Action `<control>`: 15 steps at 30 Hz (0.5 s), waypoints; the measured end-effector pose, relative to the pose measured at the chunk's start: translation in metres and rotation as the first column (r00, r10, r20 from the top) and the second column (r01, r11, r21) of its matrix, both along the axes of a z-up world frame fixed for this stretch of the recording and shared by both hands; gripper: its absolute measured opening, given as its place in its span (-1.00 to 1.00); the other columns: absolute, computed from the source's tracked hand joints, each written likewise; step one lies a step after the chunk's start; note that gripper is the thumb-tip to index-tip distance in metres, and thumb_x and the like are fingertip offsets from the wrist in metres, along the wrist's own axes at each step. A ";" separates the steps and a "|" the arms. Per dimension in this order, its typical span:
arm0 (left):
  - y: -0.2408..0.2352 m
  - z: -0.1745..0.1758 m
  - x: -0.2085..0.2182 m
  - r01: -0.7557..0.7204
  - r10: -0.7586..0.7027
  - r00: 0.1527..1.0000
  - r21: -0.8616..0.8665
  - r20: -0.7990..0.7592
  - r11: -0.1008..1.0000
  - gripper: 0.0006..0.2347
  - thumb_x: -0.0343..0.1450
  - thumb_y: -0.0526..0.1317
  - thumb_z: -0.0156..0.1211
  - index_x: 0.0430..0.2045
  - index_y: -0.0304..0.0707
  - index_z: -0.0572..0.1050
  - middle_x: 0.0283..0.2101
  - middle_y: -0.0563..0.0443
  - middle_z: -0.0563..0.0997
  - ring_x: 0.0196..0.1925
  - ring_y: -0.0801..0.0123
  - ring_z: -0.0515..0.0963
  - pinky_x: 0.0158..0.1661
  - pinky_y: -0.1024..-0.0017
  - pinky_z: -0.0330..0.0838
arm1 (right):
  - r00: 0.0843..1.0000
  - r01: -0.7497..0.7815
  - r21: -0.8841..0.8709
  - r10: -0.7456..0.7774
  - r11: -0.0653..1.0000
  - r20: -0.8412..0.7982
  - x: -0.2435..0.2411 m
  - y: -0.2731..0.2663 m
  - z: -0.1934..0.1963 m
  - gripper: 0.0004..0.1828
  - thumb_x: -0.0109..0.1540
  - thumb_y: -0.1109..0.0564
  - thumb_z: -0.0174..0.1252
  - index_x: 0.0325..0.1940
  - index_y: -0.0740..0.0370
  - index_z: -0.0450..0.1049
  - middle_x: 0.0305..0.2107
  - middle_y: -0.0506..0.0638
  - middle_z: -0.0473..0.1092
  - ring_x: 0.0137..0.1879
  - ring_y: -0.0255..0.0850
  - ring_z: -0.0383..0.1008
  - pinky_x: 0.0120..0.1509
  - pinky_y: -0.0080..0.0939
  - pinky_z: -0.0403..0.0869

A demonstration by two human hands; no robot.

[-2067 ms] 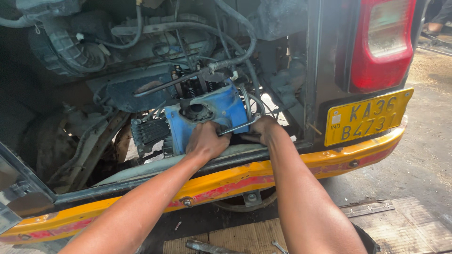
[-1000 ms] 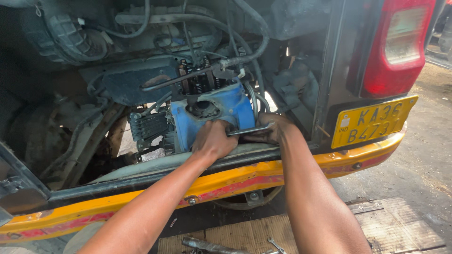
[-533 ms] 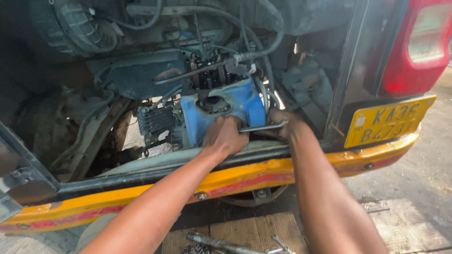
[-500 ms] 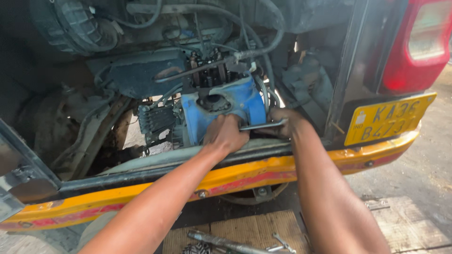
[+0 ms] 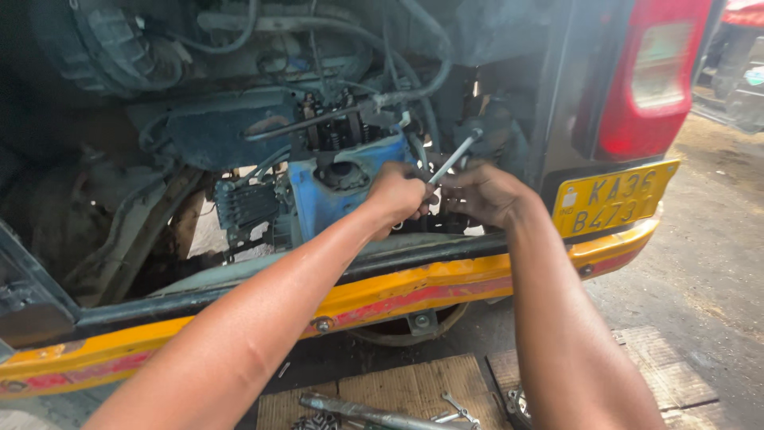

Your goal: The person uses a wrench to loosen and remove bolts from a blue engine component under the rear of a yellow auto-rickshaw. They detach the component and set it aside, then continue to work on the exposed engine area.

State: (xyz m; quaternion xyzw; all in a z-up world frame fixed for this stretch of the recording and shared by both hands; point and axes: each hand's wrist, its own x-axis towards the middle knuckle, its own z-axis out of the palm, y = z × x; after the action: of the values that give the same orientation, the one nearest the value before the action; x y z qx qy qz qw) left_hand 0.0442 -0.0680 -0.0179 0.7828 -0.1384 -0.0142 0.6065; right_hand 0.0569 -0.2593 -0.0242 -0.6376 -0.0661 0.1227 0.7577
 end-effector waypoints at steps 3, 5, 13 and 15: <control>0.001 0.001 0.001 0.004 -0.007 0.993 -0.030 -0.114 1.000 -0.82 0.38 -0.30 0.15 -0.33 -0.47 0.64 -0.42 -0.07 0.70 -0.47 0.37 0.64 -0.49 0.46 0.47 | 0.994 0.013 0.133 -0.028 0.991 0.108 0.008 0.016 0.000 -0.74 0.35 0.04 0.08 0.04 0.20 0.52 -0.36 -0.09 0.46 -0.31 -0.35 0.42 -0.26 -0.36 0.45; 0.004 0.001 0.002 -0.008 0.014 0.982 0.030 -0.186 1.000 -0.78 0.44 -0.24 0.17 -0.33 -0.52 0.63 -0.43 -0.14 0.67 -0.48 0.29 0.62 -0.52 0.44 0.38 | 0.974 0.176 0.081 -0.186 0.981 0.129 0.020 0.018 0.000 -0.71 0.39 -0.02 0.08 0.03 0.21 0.53 -0.40 -0.12 0.43 -0.37 -0.39 0.32 -0.34 -0.40 0.38; 0.029 -0.010 -0.012 -0.091 0.069 0.992 0.228 0.103 0.969 -0.77 0.25 -0.33 0.34 -0.25 -0.38 0.62 -0.25 -0.16 0.70 -0.20 0.23 0.70 -0.17 0.35 0.57 | 0.851 0.524 0.236 -0.517 0.818 -0.098 0.067 0.007 -0.003 -0.76 0.43 0.02 -0.15 -0.17 0.07 0.41 -0.47 -0.10 0.33 -0.41 -0.39 0.35 -0.42 -0.40 0.41; 0.032 -0.009 -0.020 -0.217 0.072 0.945 0.448 0.318 0.867 -0.71 0.23 -0.30 0.38 -0.19 -0.34 0.59 -0.12 -0.17 0.65 -0.02 0.12 0.62 0.02 0.25 0.47 | 0.816 0.578 0.042 -0.577 0.815 -0.036 0.073 0.002 -0.013 -0.78 0.43 -0.01 -0.09 -0.15 0.07 0.44 -0.43 -0.10 0.35 -0.38 -0.37 0.33 -0.34 -0.34 0.39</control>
State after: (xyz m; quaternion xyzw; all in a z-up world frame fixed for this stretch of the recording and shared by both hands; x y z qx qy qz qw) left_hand 0.0246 -0.0362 -0.0265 0.9096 -0.1586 0.1132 0.3671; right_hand 0.1296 -0.2568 -0.0376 -0.6068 0.1353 -0.1074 0.7759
